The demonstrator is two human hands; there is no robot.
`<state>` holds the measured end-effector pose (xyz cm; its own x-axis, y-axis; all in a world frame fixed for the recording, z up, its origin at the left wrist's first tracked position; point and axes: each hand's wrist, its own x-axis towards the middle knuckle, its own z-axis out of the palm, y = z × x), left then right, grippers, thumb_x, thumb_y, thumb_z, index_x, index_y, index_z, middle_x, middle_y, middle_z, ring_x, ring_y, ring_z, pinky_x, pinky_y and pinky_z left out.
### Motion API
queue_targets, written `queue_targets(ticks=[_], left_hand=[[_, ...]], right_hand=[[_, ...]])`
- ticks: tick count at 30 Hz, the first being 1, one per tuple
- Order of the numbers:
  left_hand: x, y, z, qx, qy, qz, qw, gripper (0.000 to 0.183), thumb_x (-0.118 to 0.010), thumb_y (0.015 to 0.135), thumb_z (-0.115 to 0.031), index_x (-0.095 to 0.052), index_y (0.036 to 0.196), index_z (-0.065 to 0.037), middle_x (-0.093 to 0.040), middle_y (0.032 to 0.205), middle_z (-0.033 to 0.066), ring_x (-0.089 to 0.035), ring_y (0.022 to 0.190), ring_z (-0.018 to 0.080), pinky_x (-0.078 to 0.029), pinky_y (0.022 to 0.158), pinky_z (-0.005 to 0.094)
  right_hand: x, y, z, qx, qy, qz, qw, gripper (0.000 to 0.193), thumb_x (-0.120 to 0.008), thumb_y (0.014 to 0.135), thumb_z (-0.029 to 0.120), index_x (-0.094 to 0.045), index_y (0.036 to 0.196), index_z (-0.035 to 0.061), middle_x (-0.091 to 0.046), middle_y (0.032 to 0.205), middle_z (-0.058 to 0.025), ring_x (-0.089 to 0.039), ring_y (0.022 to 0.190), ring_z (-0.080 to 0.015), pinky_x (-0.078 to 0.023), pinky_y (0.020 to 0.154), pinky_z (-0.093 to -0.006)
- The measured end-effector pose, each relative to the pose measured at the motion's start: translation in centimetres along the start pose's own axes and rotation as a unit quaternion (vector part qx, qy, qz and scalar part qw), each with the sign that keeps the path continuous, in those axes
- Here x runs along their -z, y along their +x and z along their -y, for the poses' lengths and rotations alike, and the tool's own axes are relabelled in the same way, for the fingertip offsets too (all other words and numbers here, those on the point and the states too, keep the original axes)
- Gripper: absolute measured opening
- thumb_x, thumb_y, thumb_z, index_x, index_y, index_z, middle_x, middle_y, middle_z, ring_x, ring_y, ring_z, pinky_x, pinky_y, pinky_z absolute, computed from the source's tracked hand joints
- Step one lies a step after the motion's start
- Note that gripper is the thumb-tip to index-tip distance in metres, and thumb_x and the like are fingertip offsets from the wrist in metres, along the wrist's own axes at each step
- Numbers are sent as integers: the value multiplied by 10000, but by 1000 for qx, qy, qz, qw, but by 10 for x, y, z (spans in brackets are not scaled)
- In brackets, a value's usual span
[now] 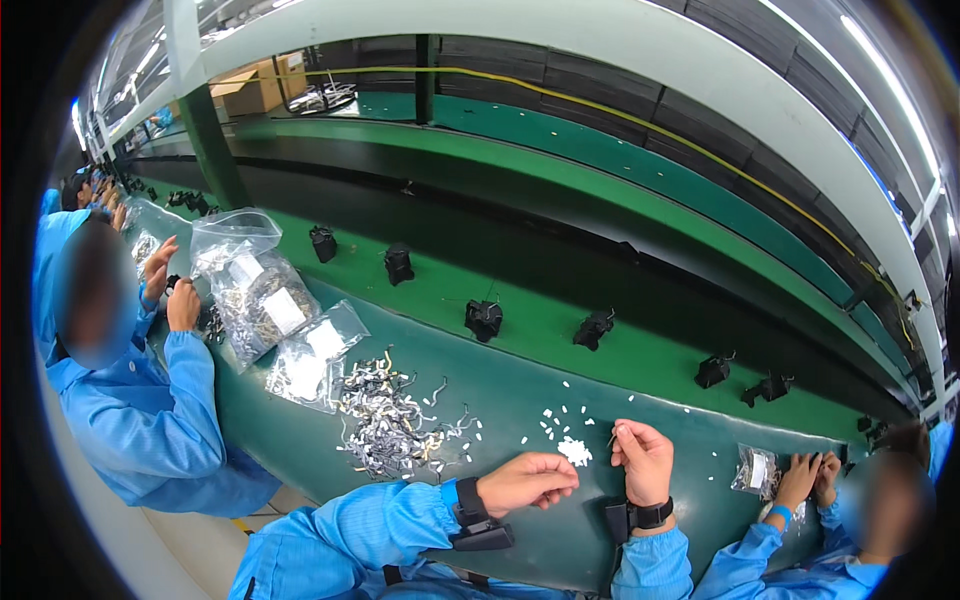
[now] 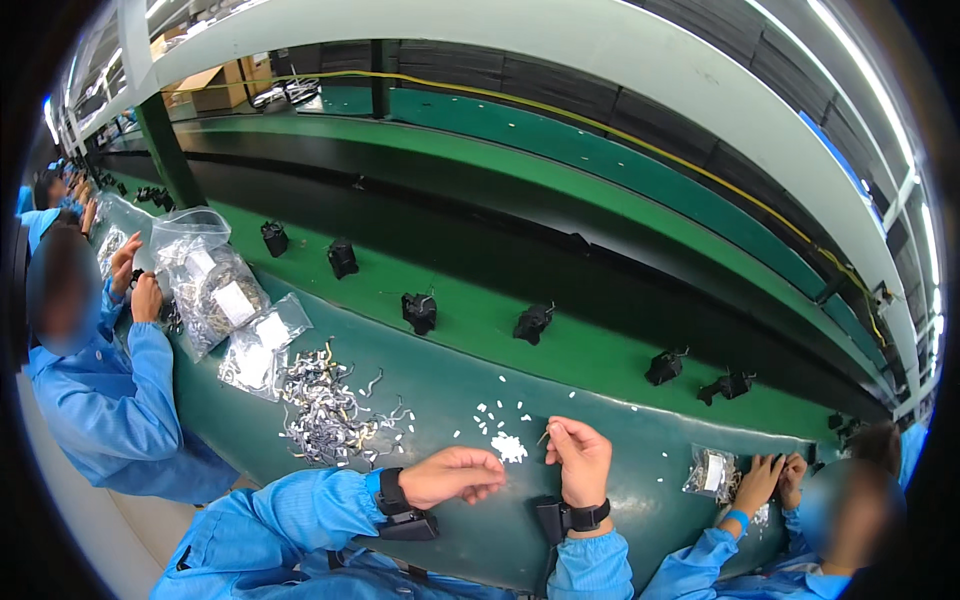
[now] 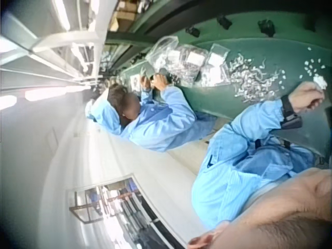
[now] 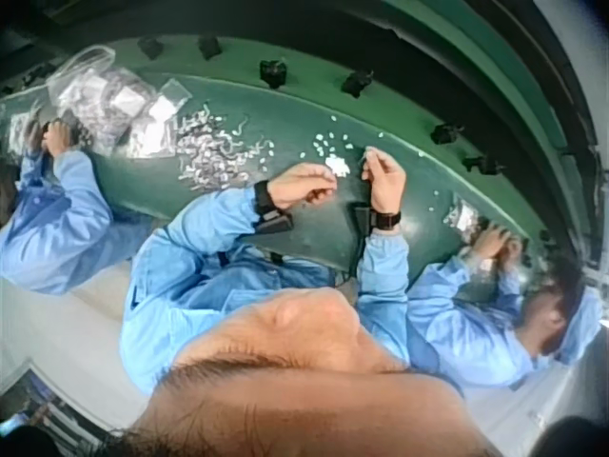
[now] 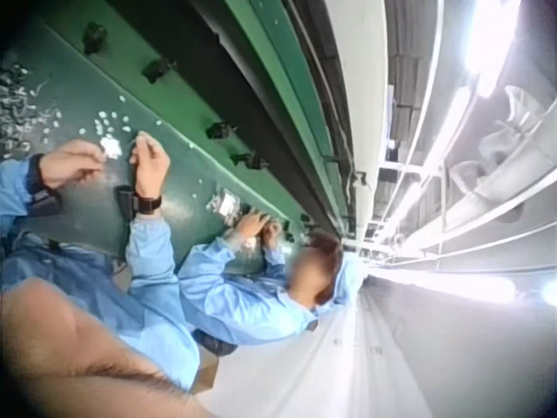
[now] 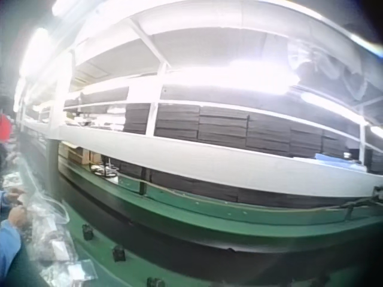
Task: Assembling small plastic and electronic modules at a factory assembly line workstation.
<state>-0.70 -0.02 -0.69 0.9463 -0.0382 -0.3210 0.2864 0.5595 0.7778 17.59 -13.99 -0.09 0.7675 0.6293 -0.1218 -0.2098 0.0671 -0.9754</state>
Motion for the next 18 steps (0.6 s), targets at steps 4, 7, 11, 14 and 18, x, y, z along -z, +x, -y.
queue_targets(ticks=[4, 7, 11, 14, 18], left_hand=[[0, -2, 1, -1, -6, -10, 1000, 143, -629, 1012, -253, -649, 1074, -125, -613, 924, -67, -568, 813, 37, -480, 704, 210], [0, -4, 3, 7, -5, -21, 1000, 142, -625, 1014, -251, -649, 1067, -122, -616, 916, -63, -569, 802, 33, -477, 688, 203], [-2, 2, 6, 8, -16, -4, 1000, 179, -603, 1021, -282, -645, 1043, -109, -615, 905, -58, -561, 783, 26, -468, 659, 191], [-2, 0, 4, 13, -23, -10, 1000, 165, -586, 1024, -263, -640, 1017, -107, -598, 891, -65, -542, 770, 19, -459, 648, 189], [-4, 0, 0, 12, -19, -14, 1000, 164, -580, 1026, -261, -640, 1008, -109, -591, 888, -68, -536, 767, 17, -457, 645, 190]], right_hand=[[1, -2, -2, -4, -5, 15, 1000, 179, -721, 927, 70, -723, 1058, -52, -694, 834, -67, -591, 593, -106, -482, 546, -235], [-3, -6, 1, 3, -19, 21, 1000, 163, -722, 917, 48, -731, 1041, -56, -697, 841, -79, -594, 594, -111, -478, 541, -235], [3, -6, -3, 18, -21, 4, 1000, 132, -728, 894, 9, -736, 1002, -65, -693, 817, -89, -595, 589, -130, -469, 522, -238], [3, -4, -7, 15, -16, 15, 1000, 124, -741, 887, 15, -735, 982, -65, -687, 806, -89, -585, 584, -122, -465, 515, -234], [1, -4, -5, 28, -34, 17, 999, 125, -743, 894, 30, -735, 980, -61, -681, 780, -81, -573, 574, -107, -459, 512, -223]])
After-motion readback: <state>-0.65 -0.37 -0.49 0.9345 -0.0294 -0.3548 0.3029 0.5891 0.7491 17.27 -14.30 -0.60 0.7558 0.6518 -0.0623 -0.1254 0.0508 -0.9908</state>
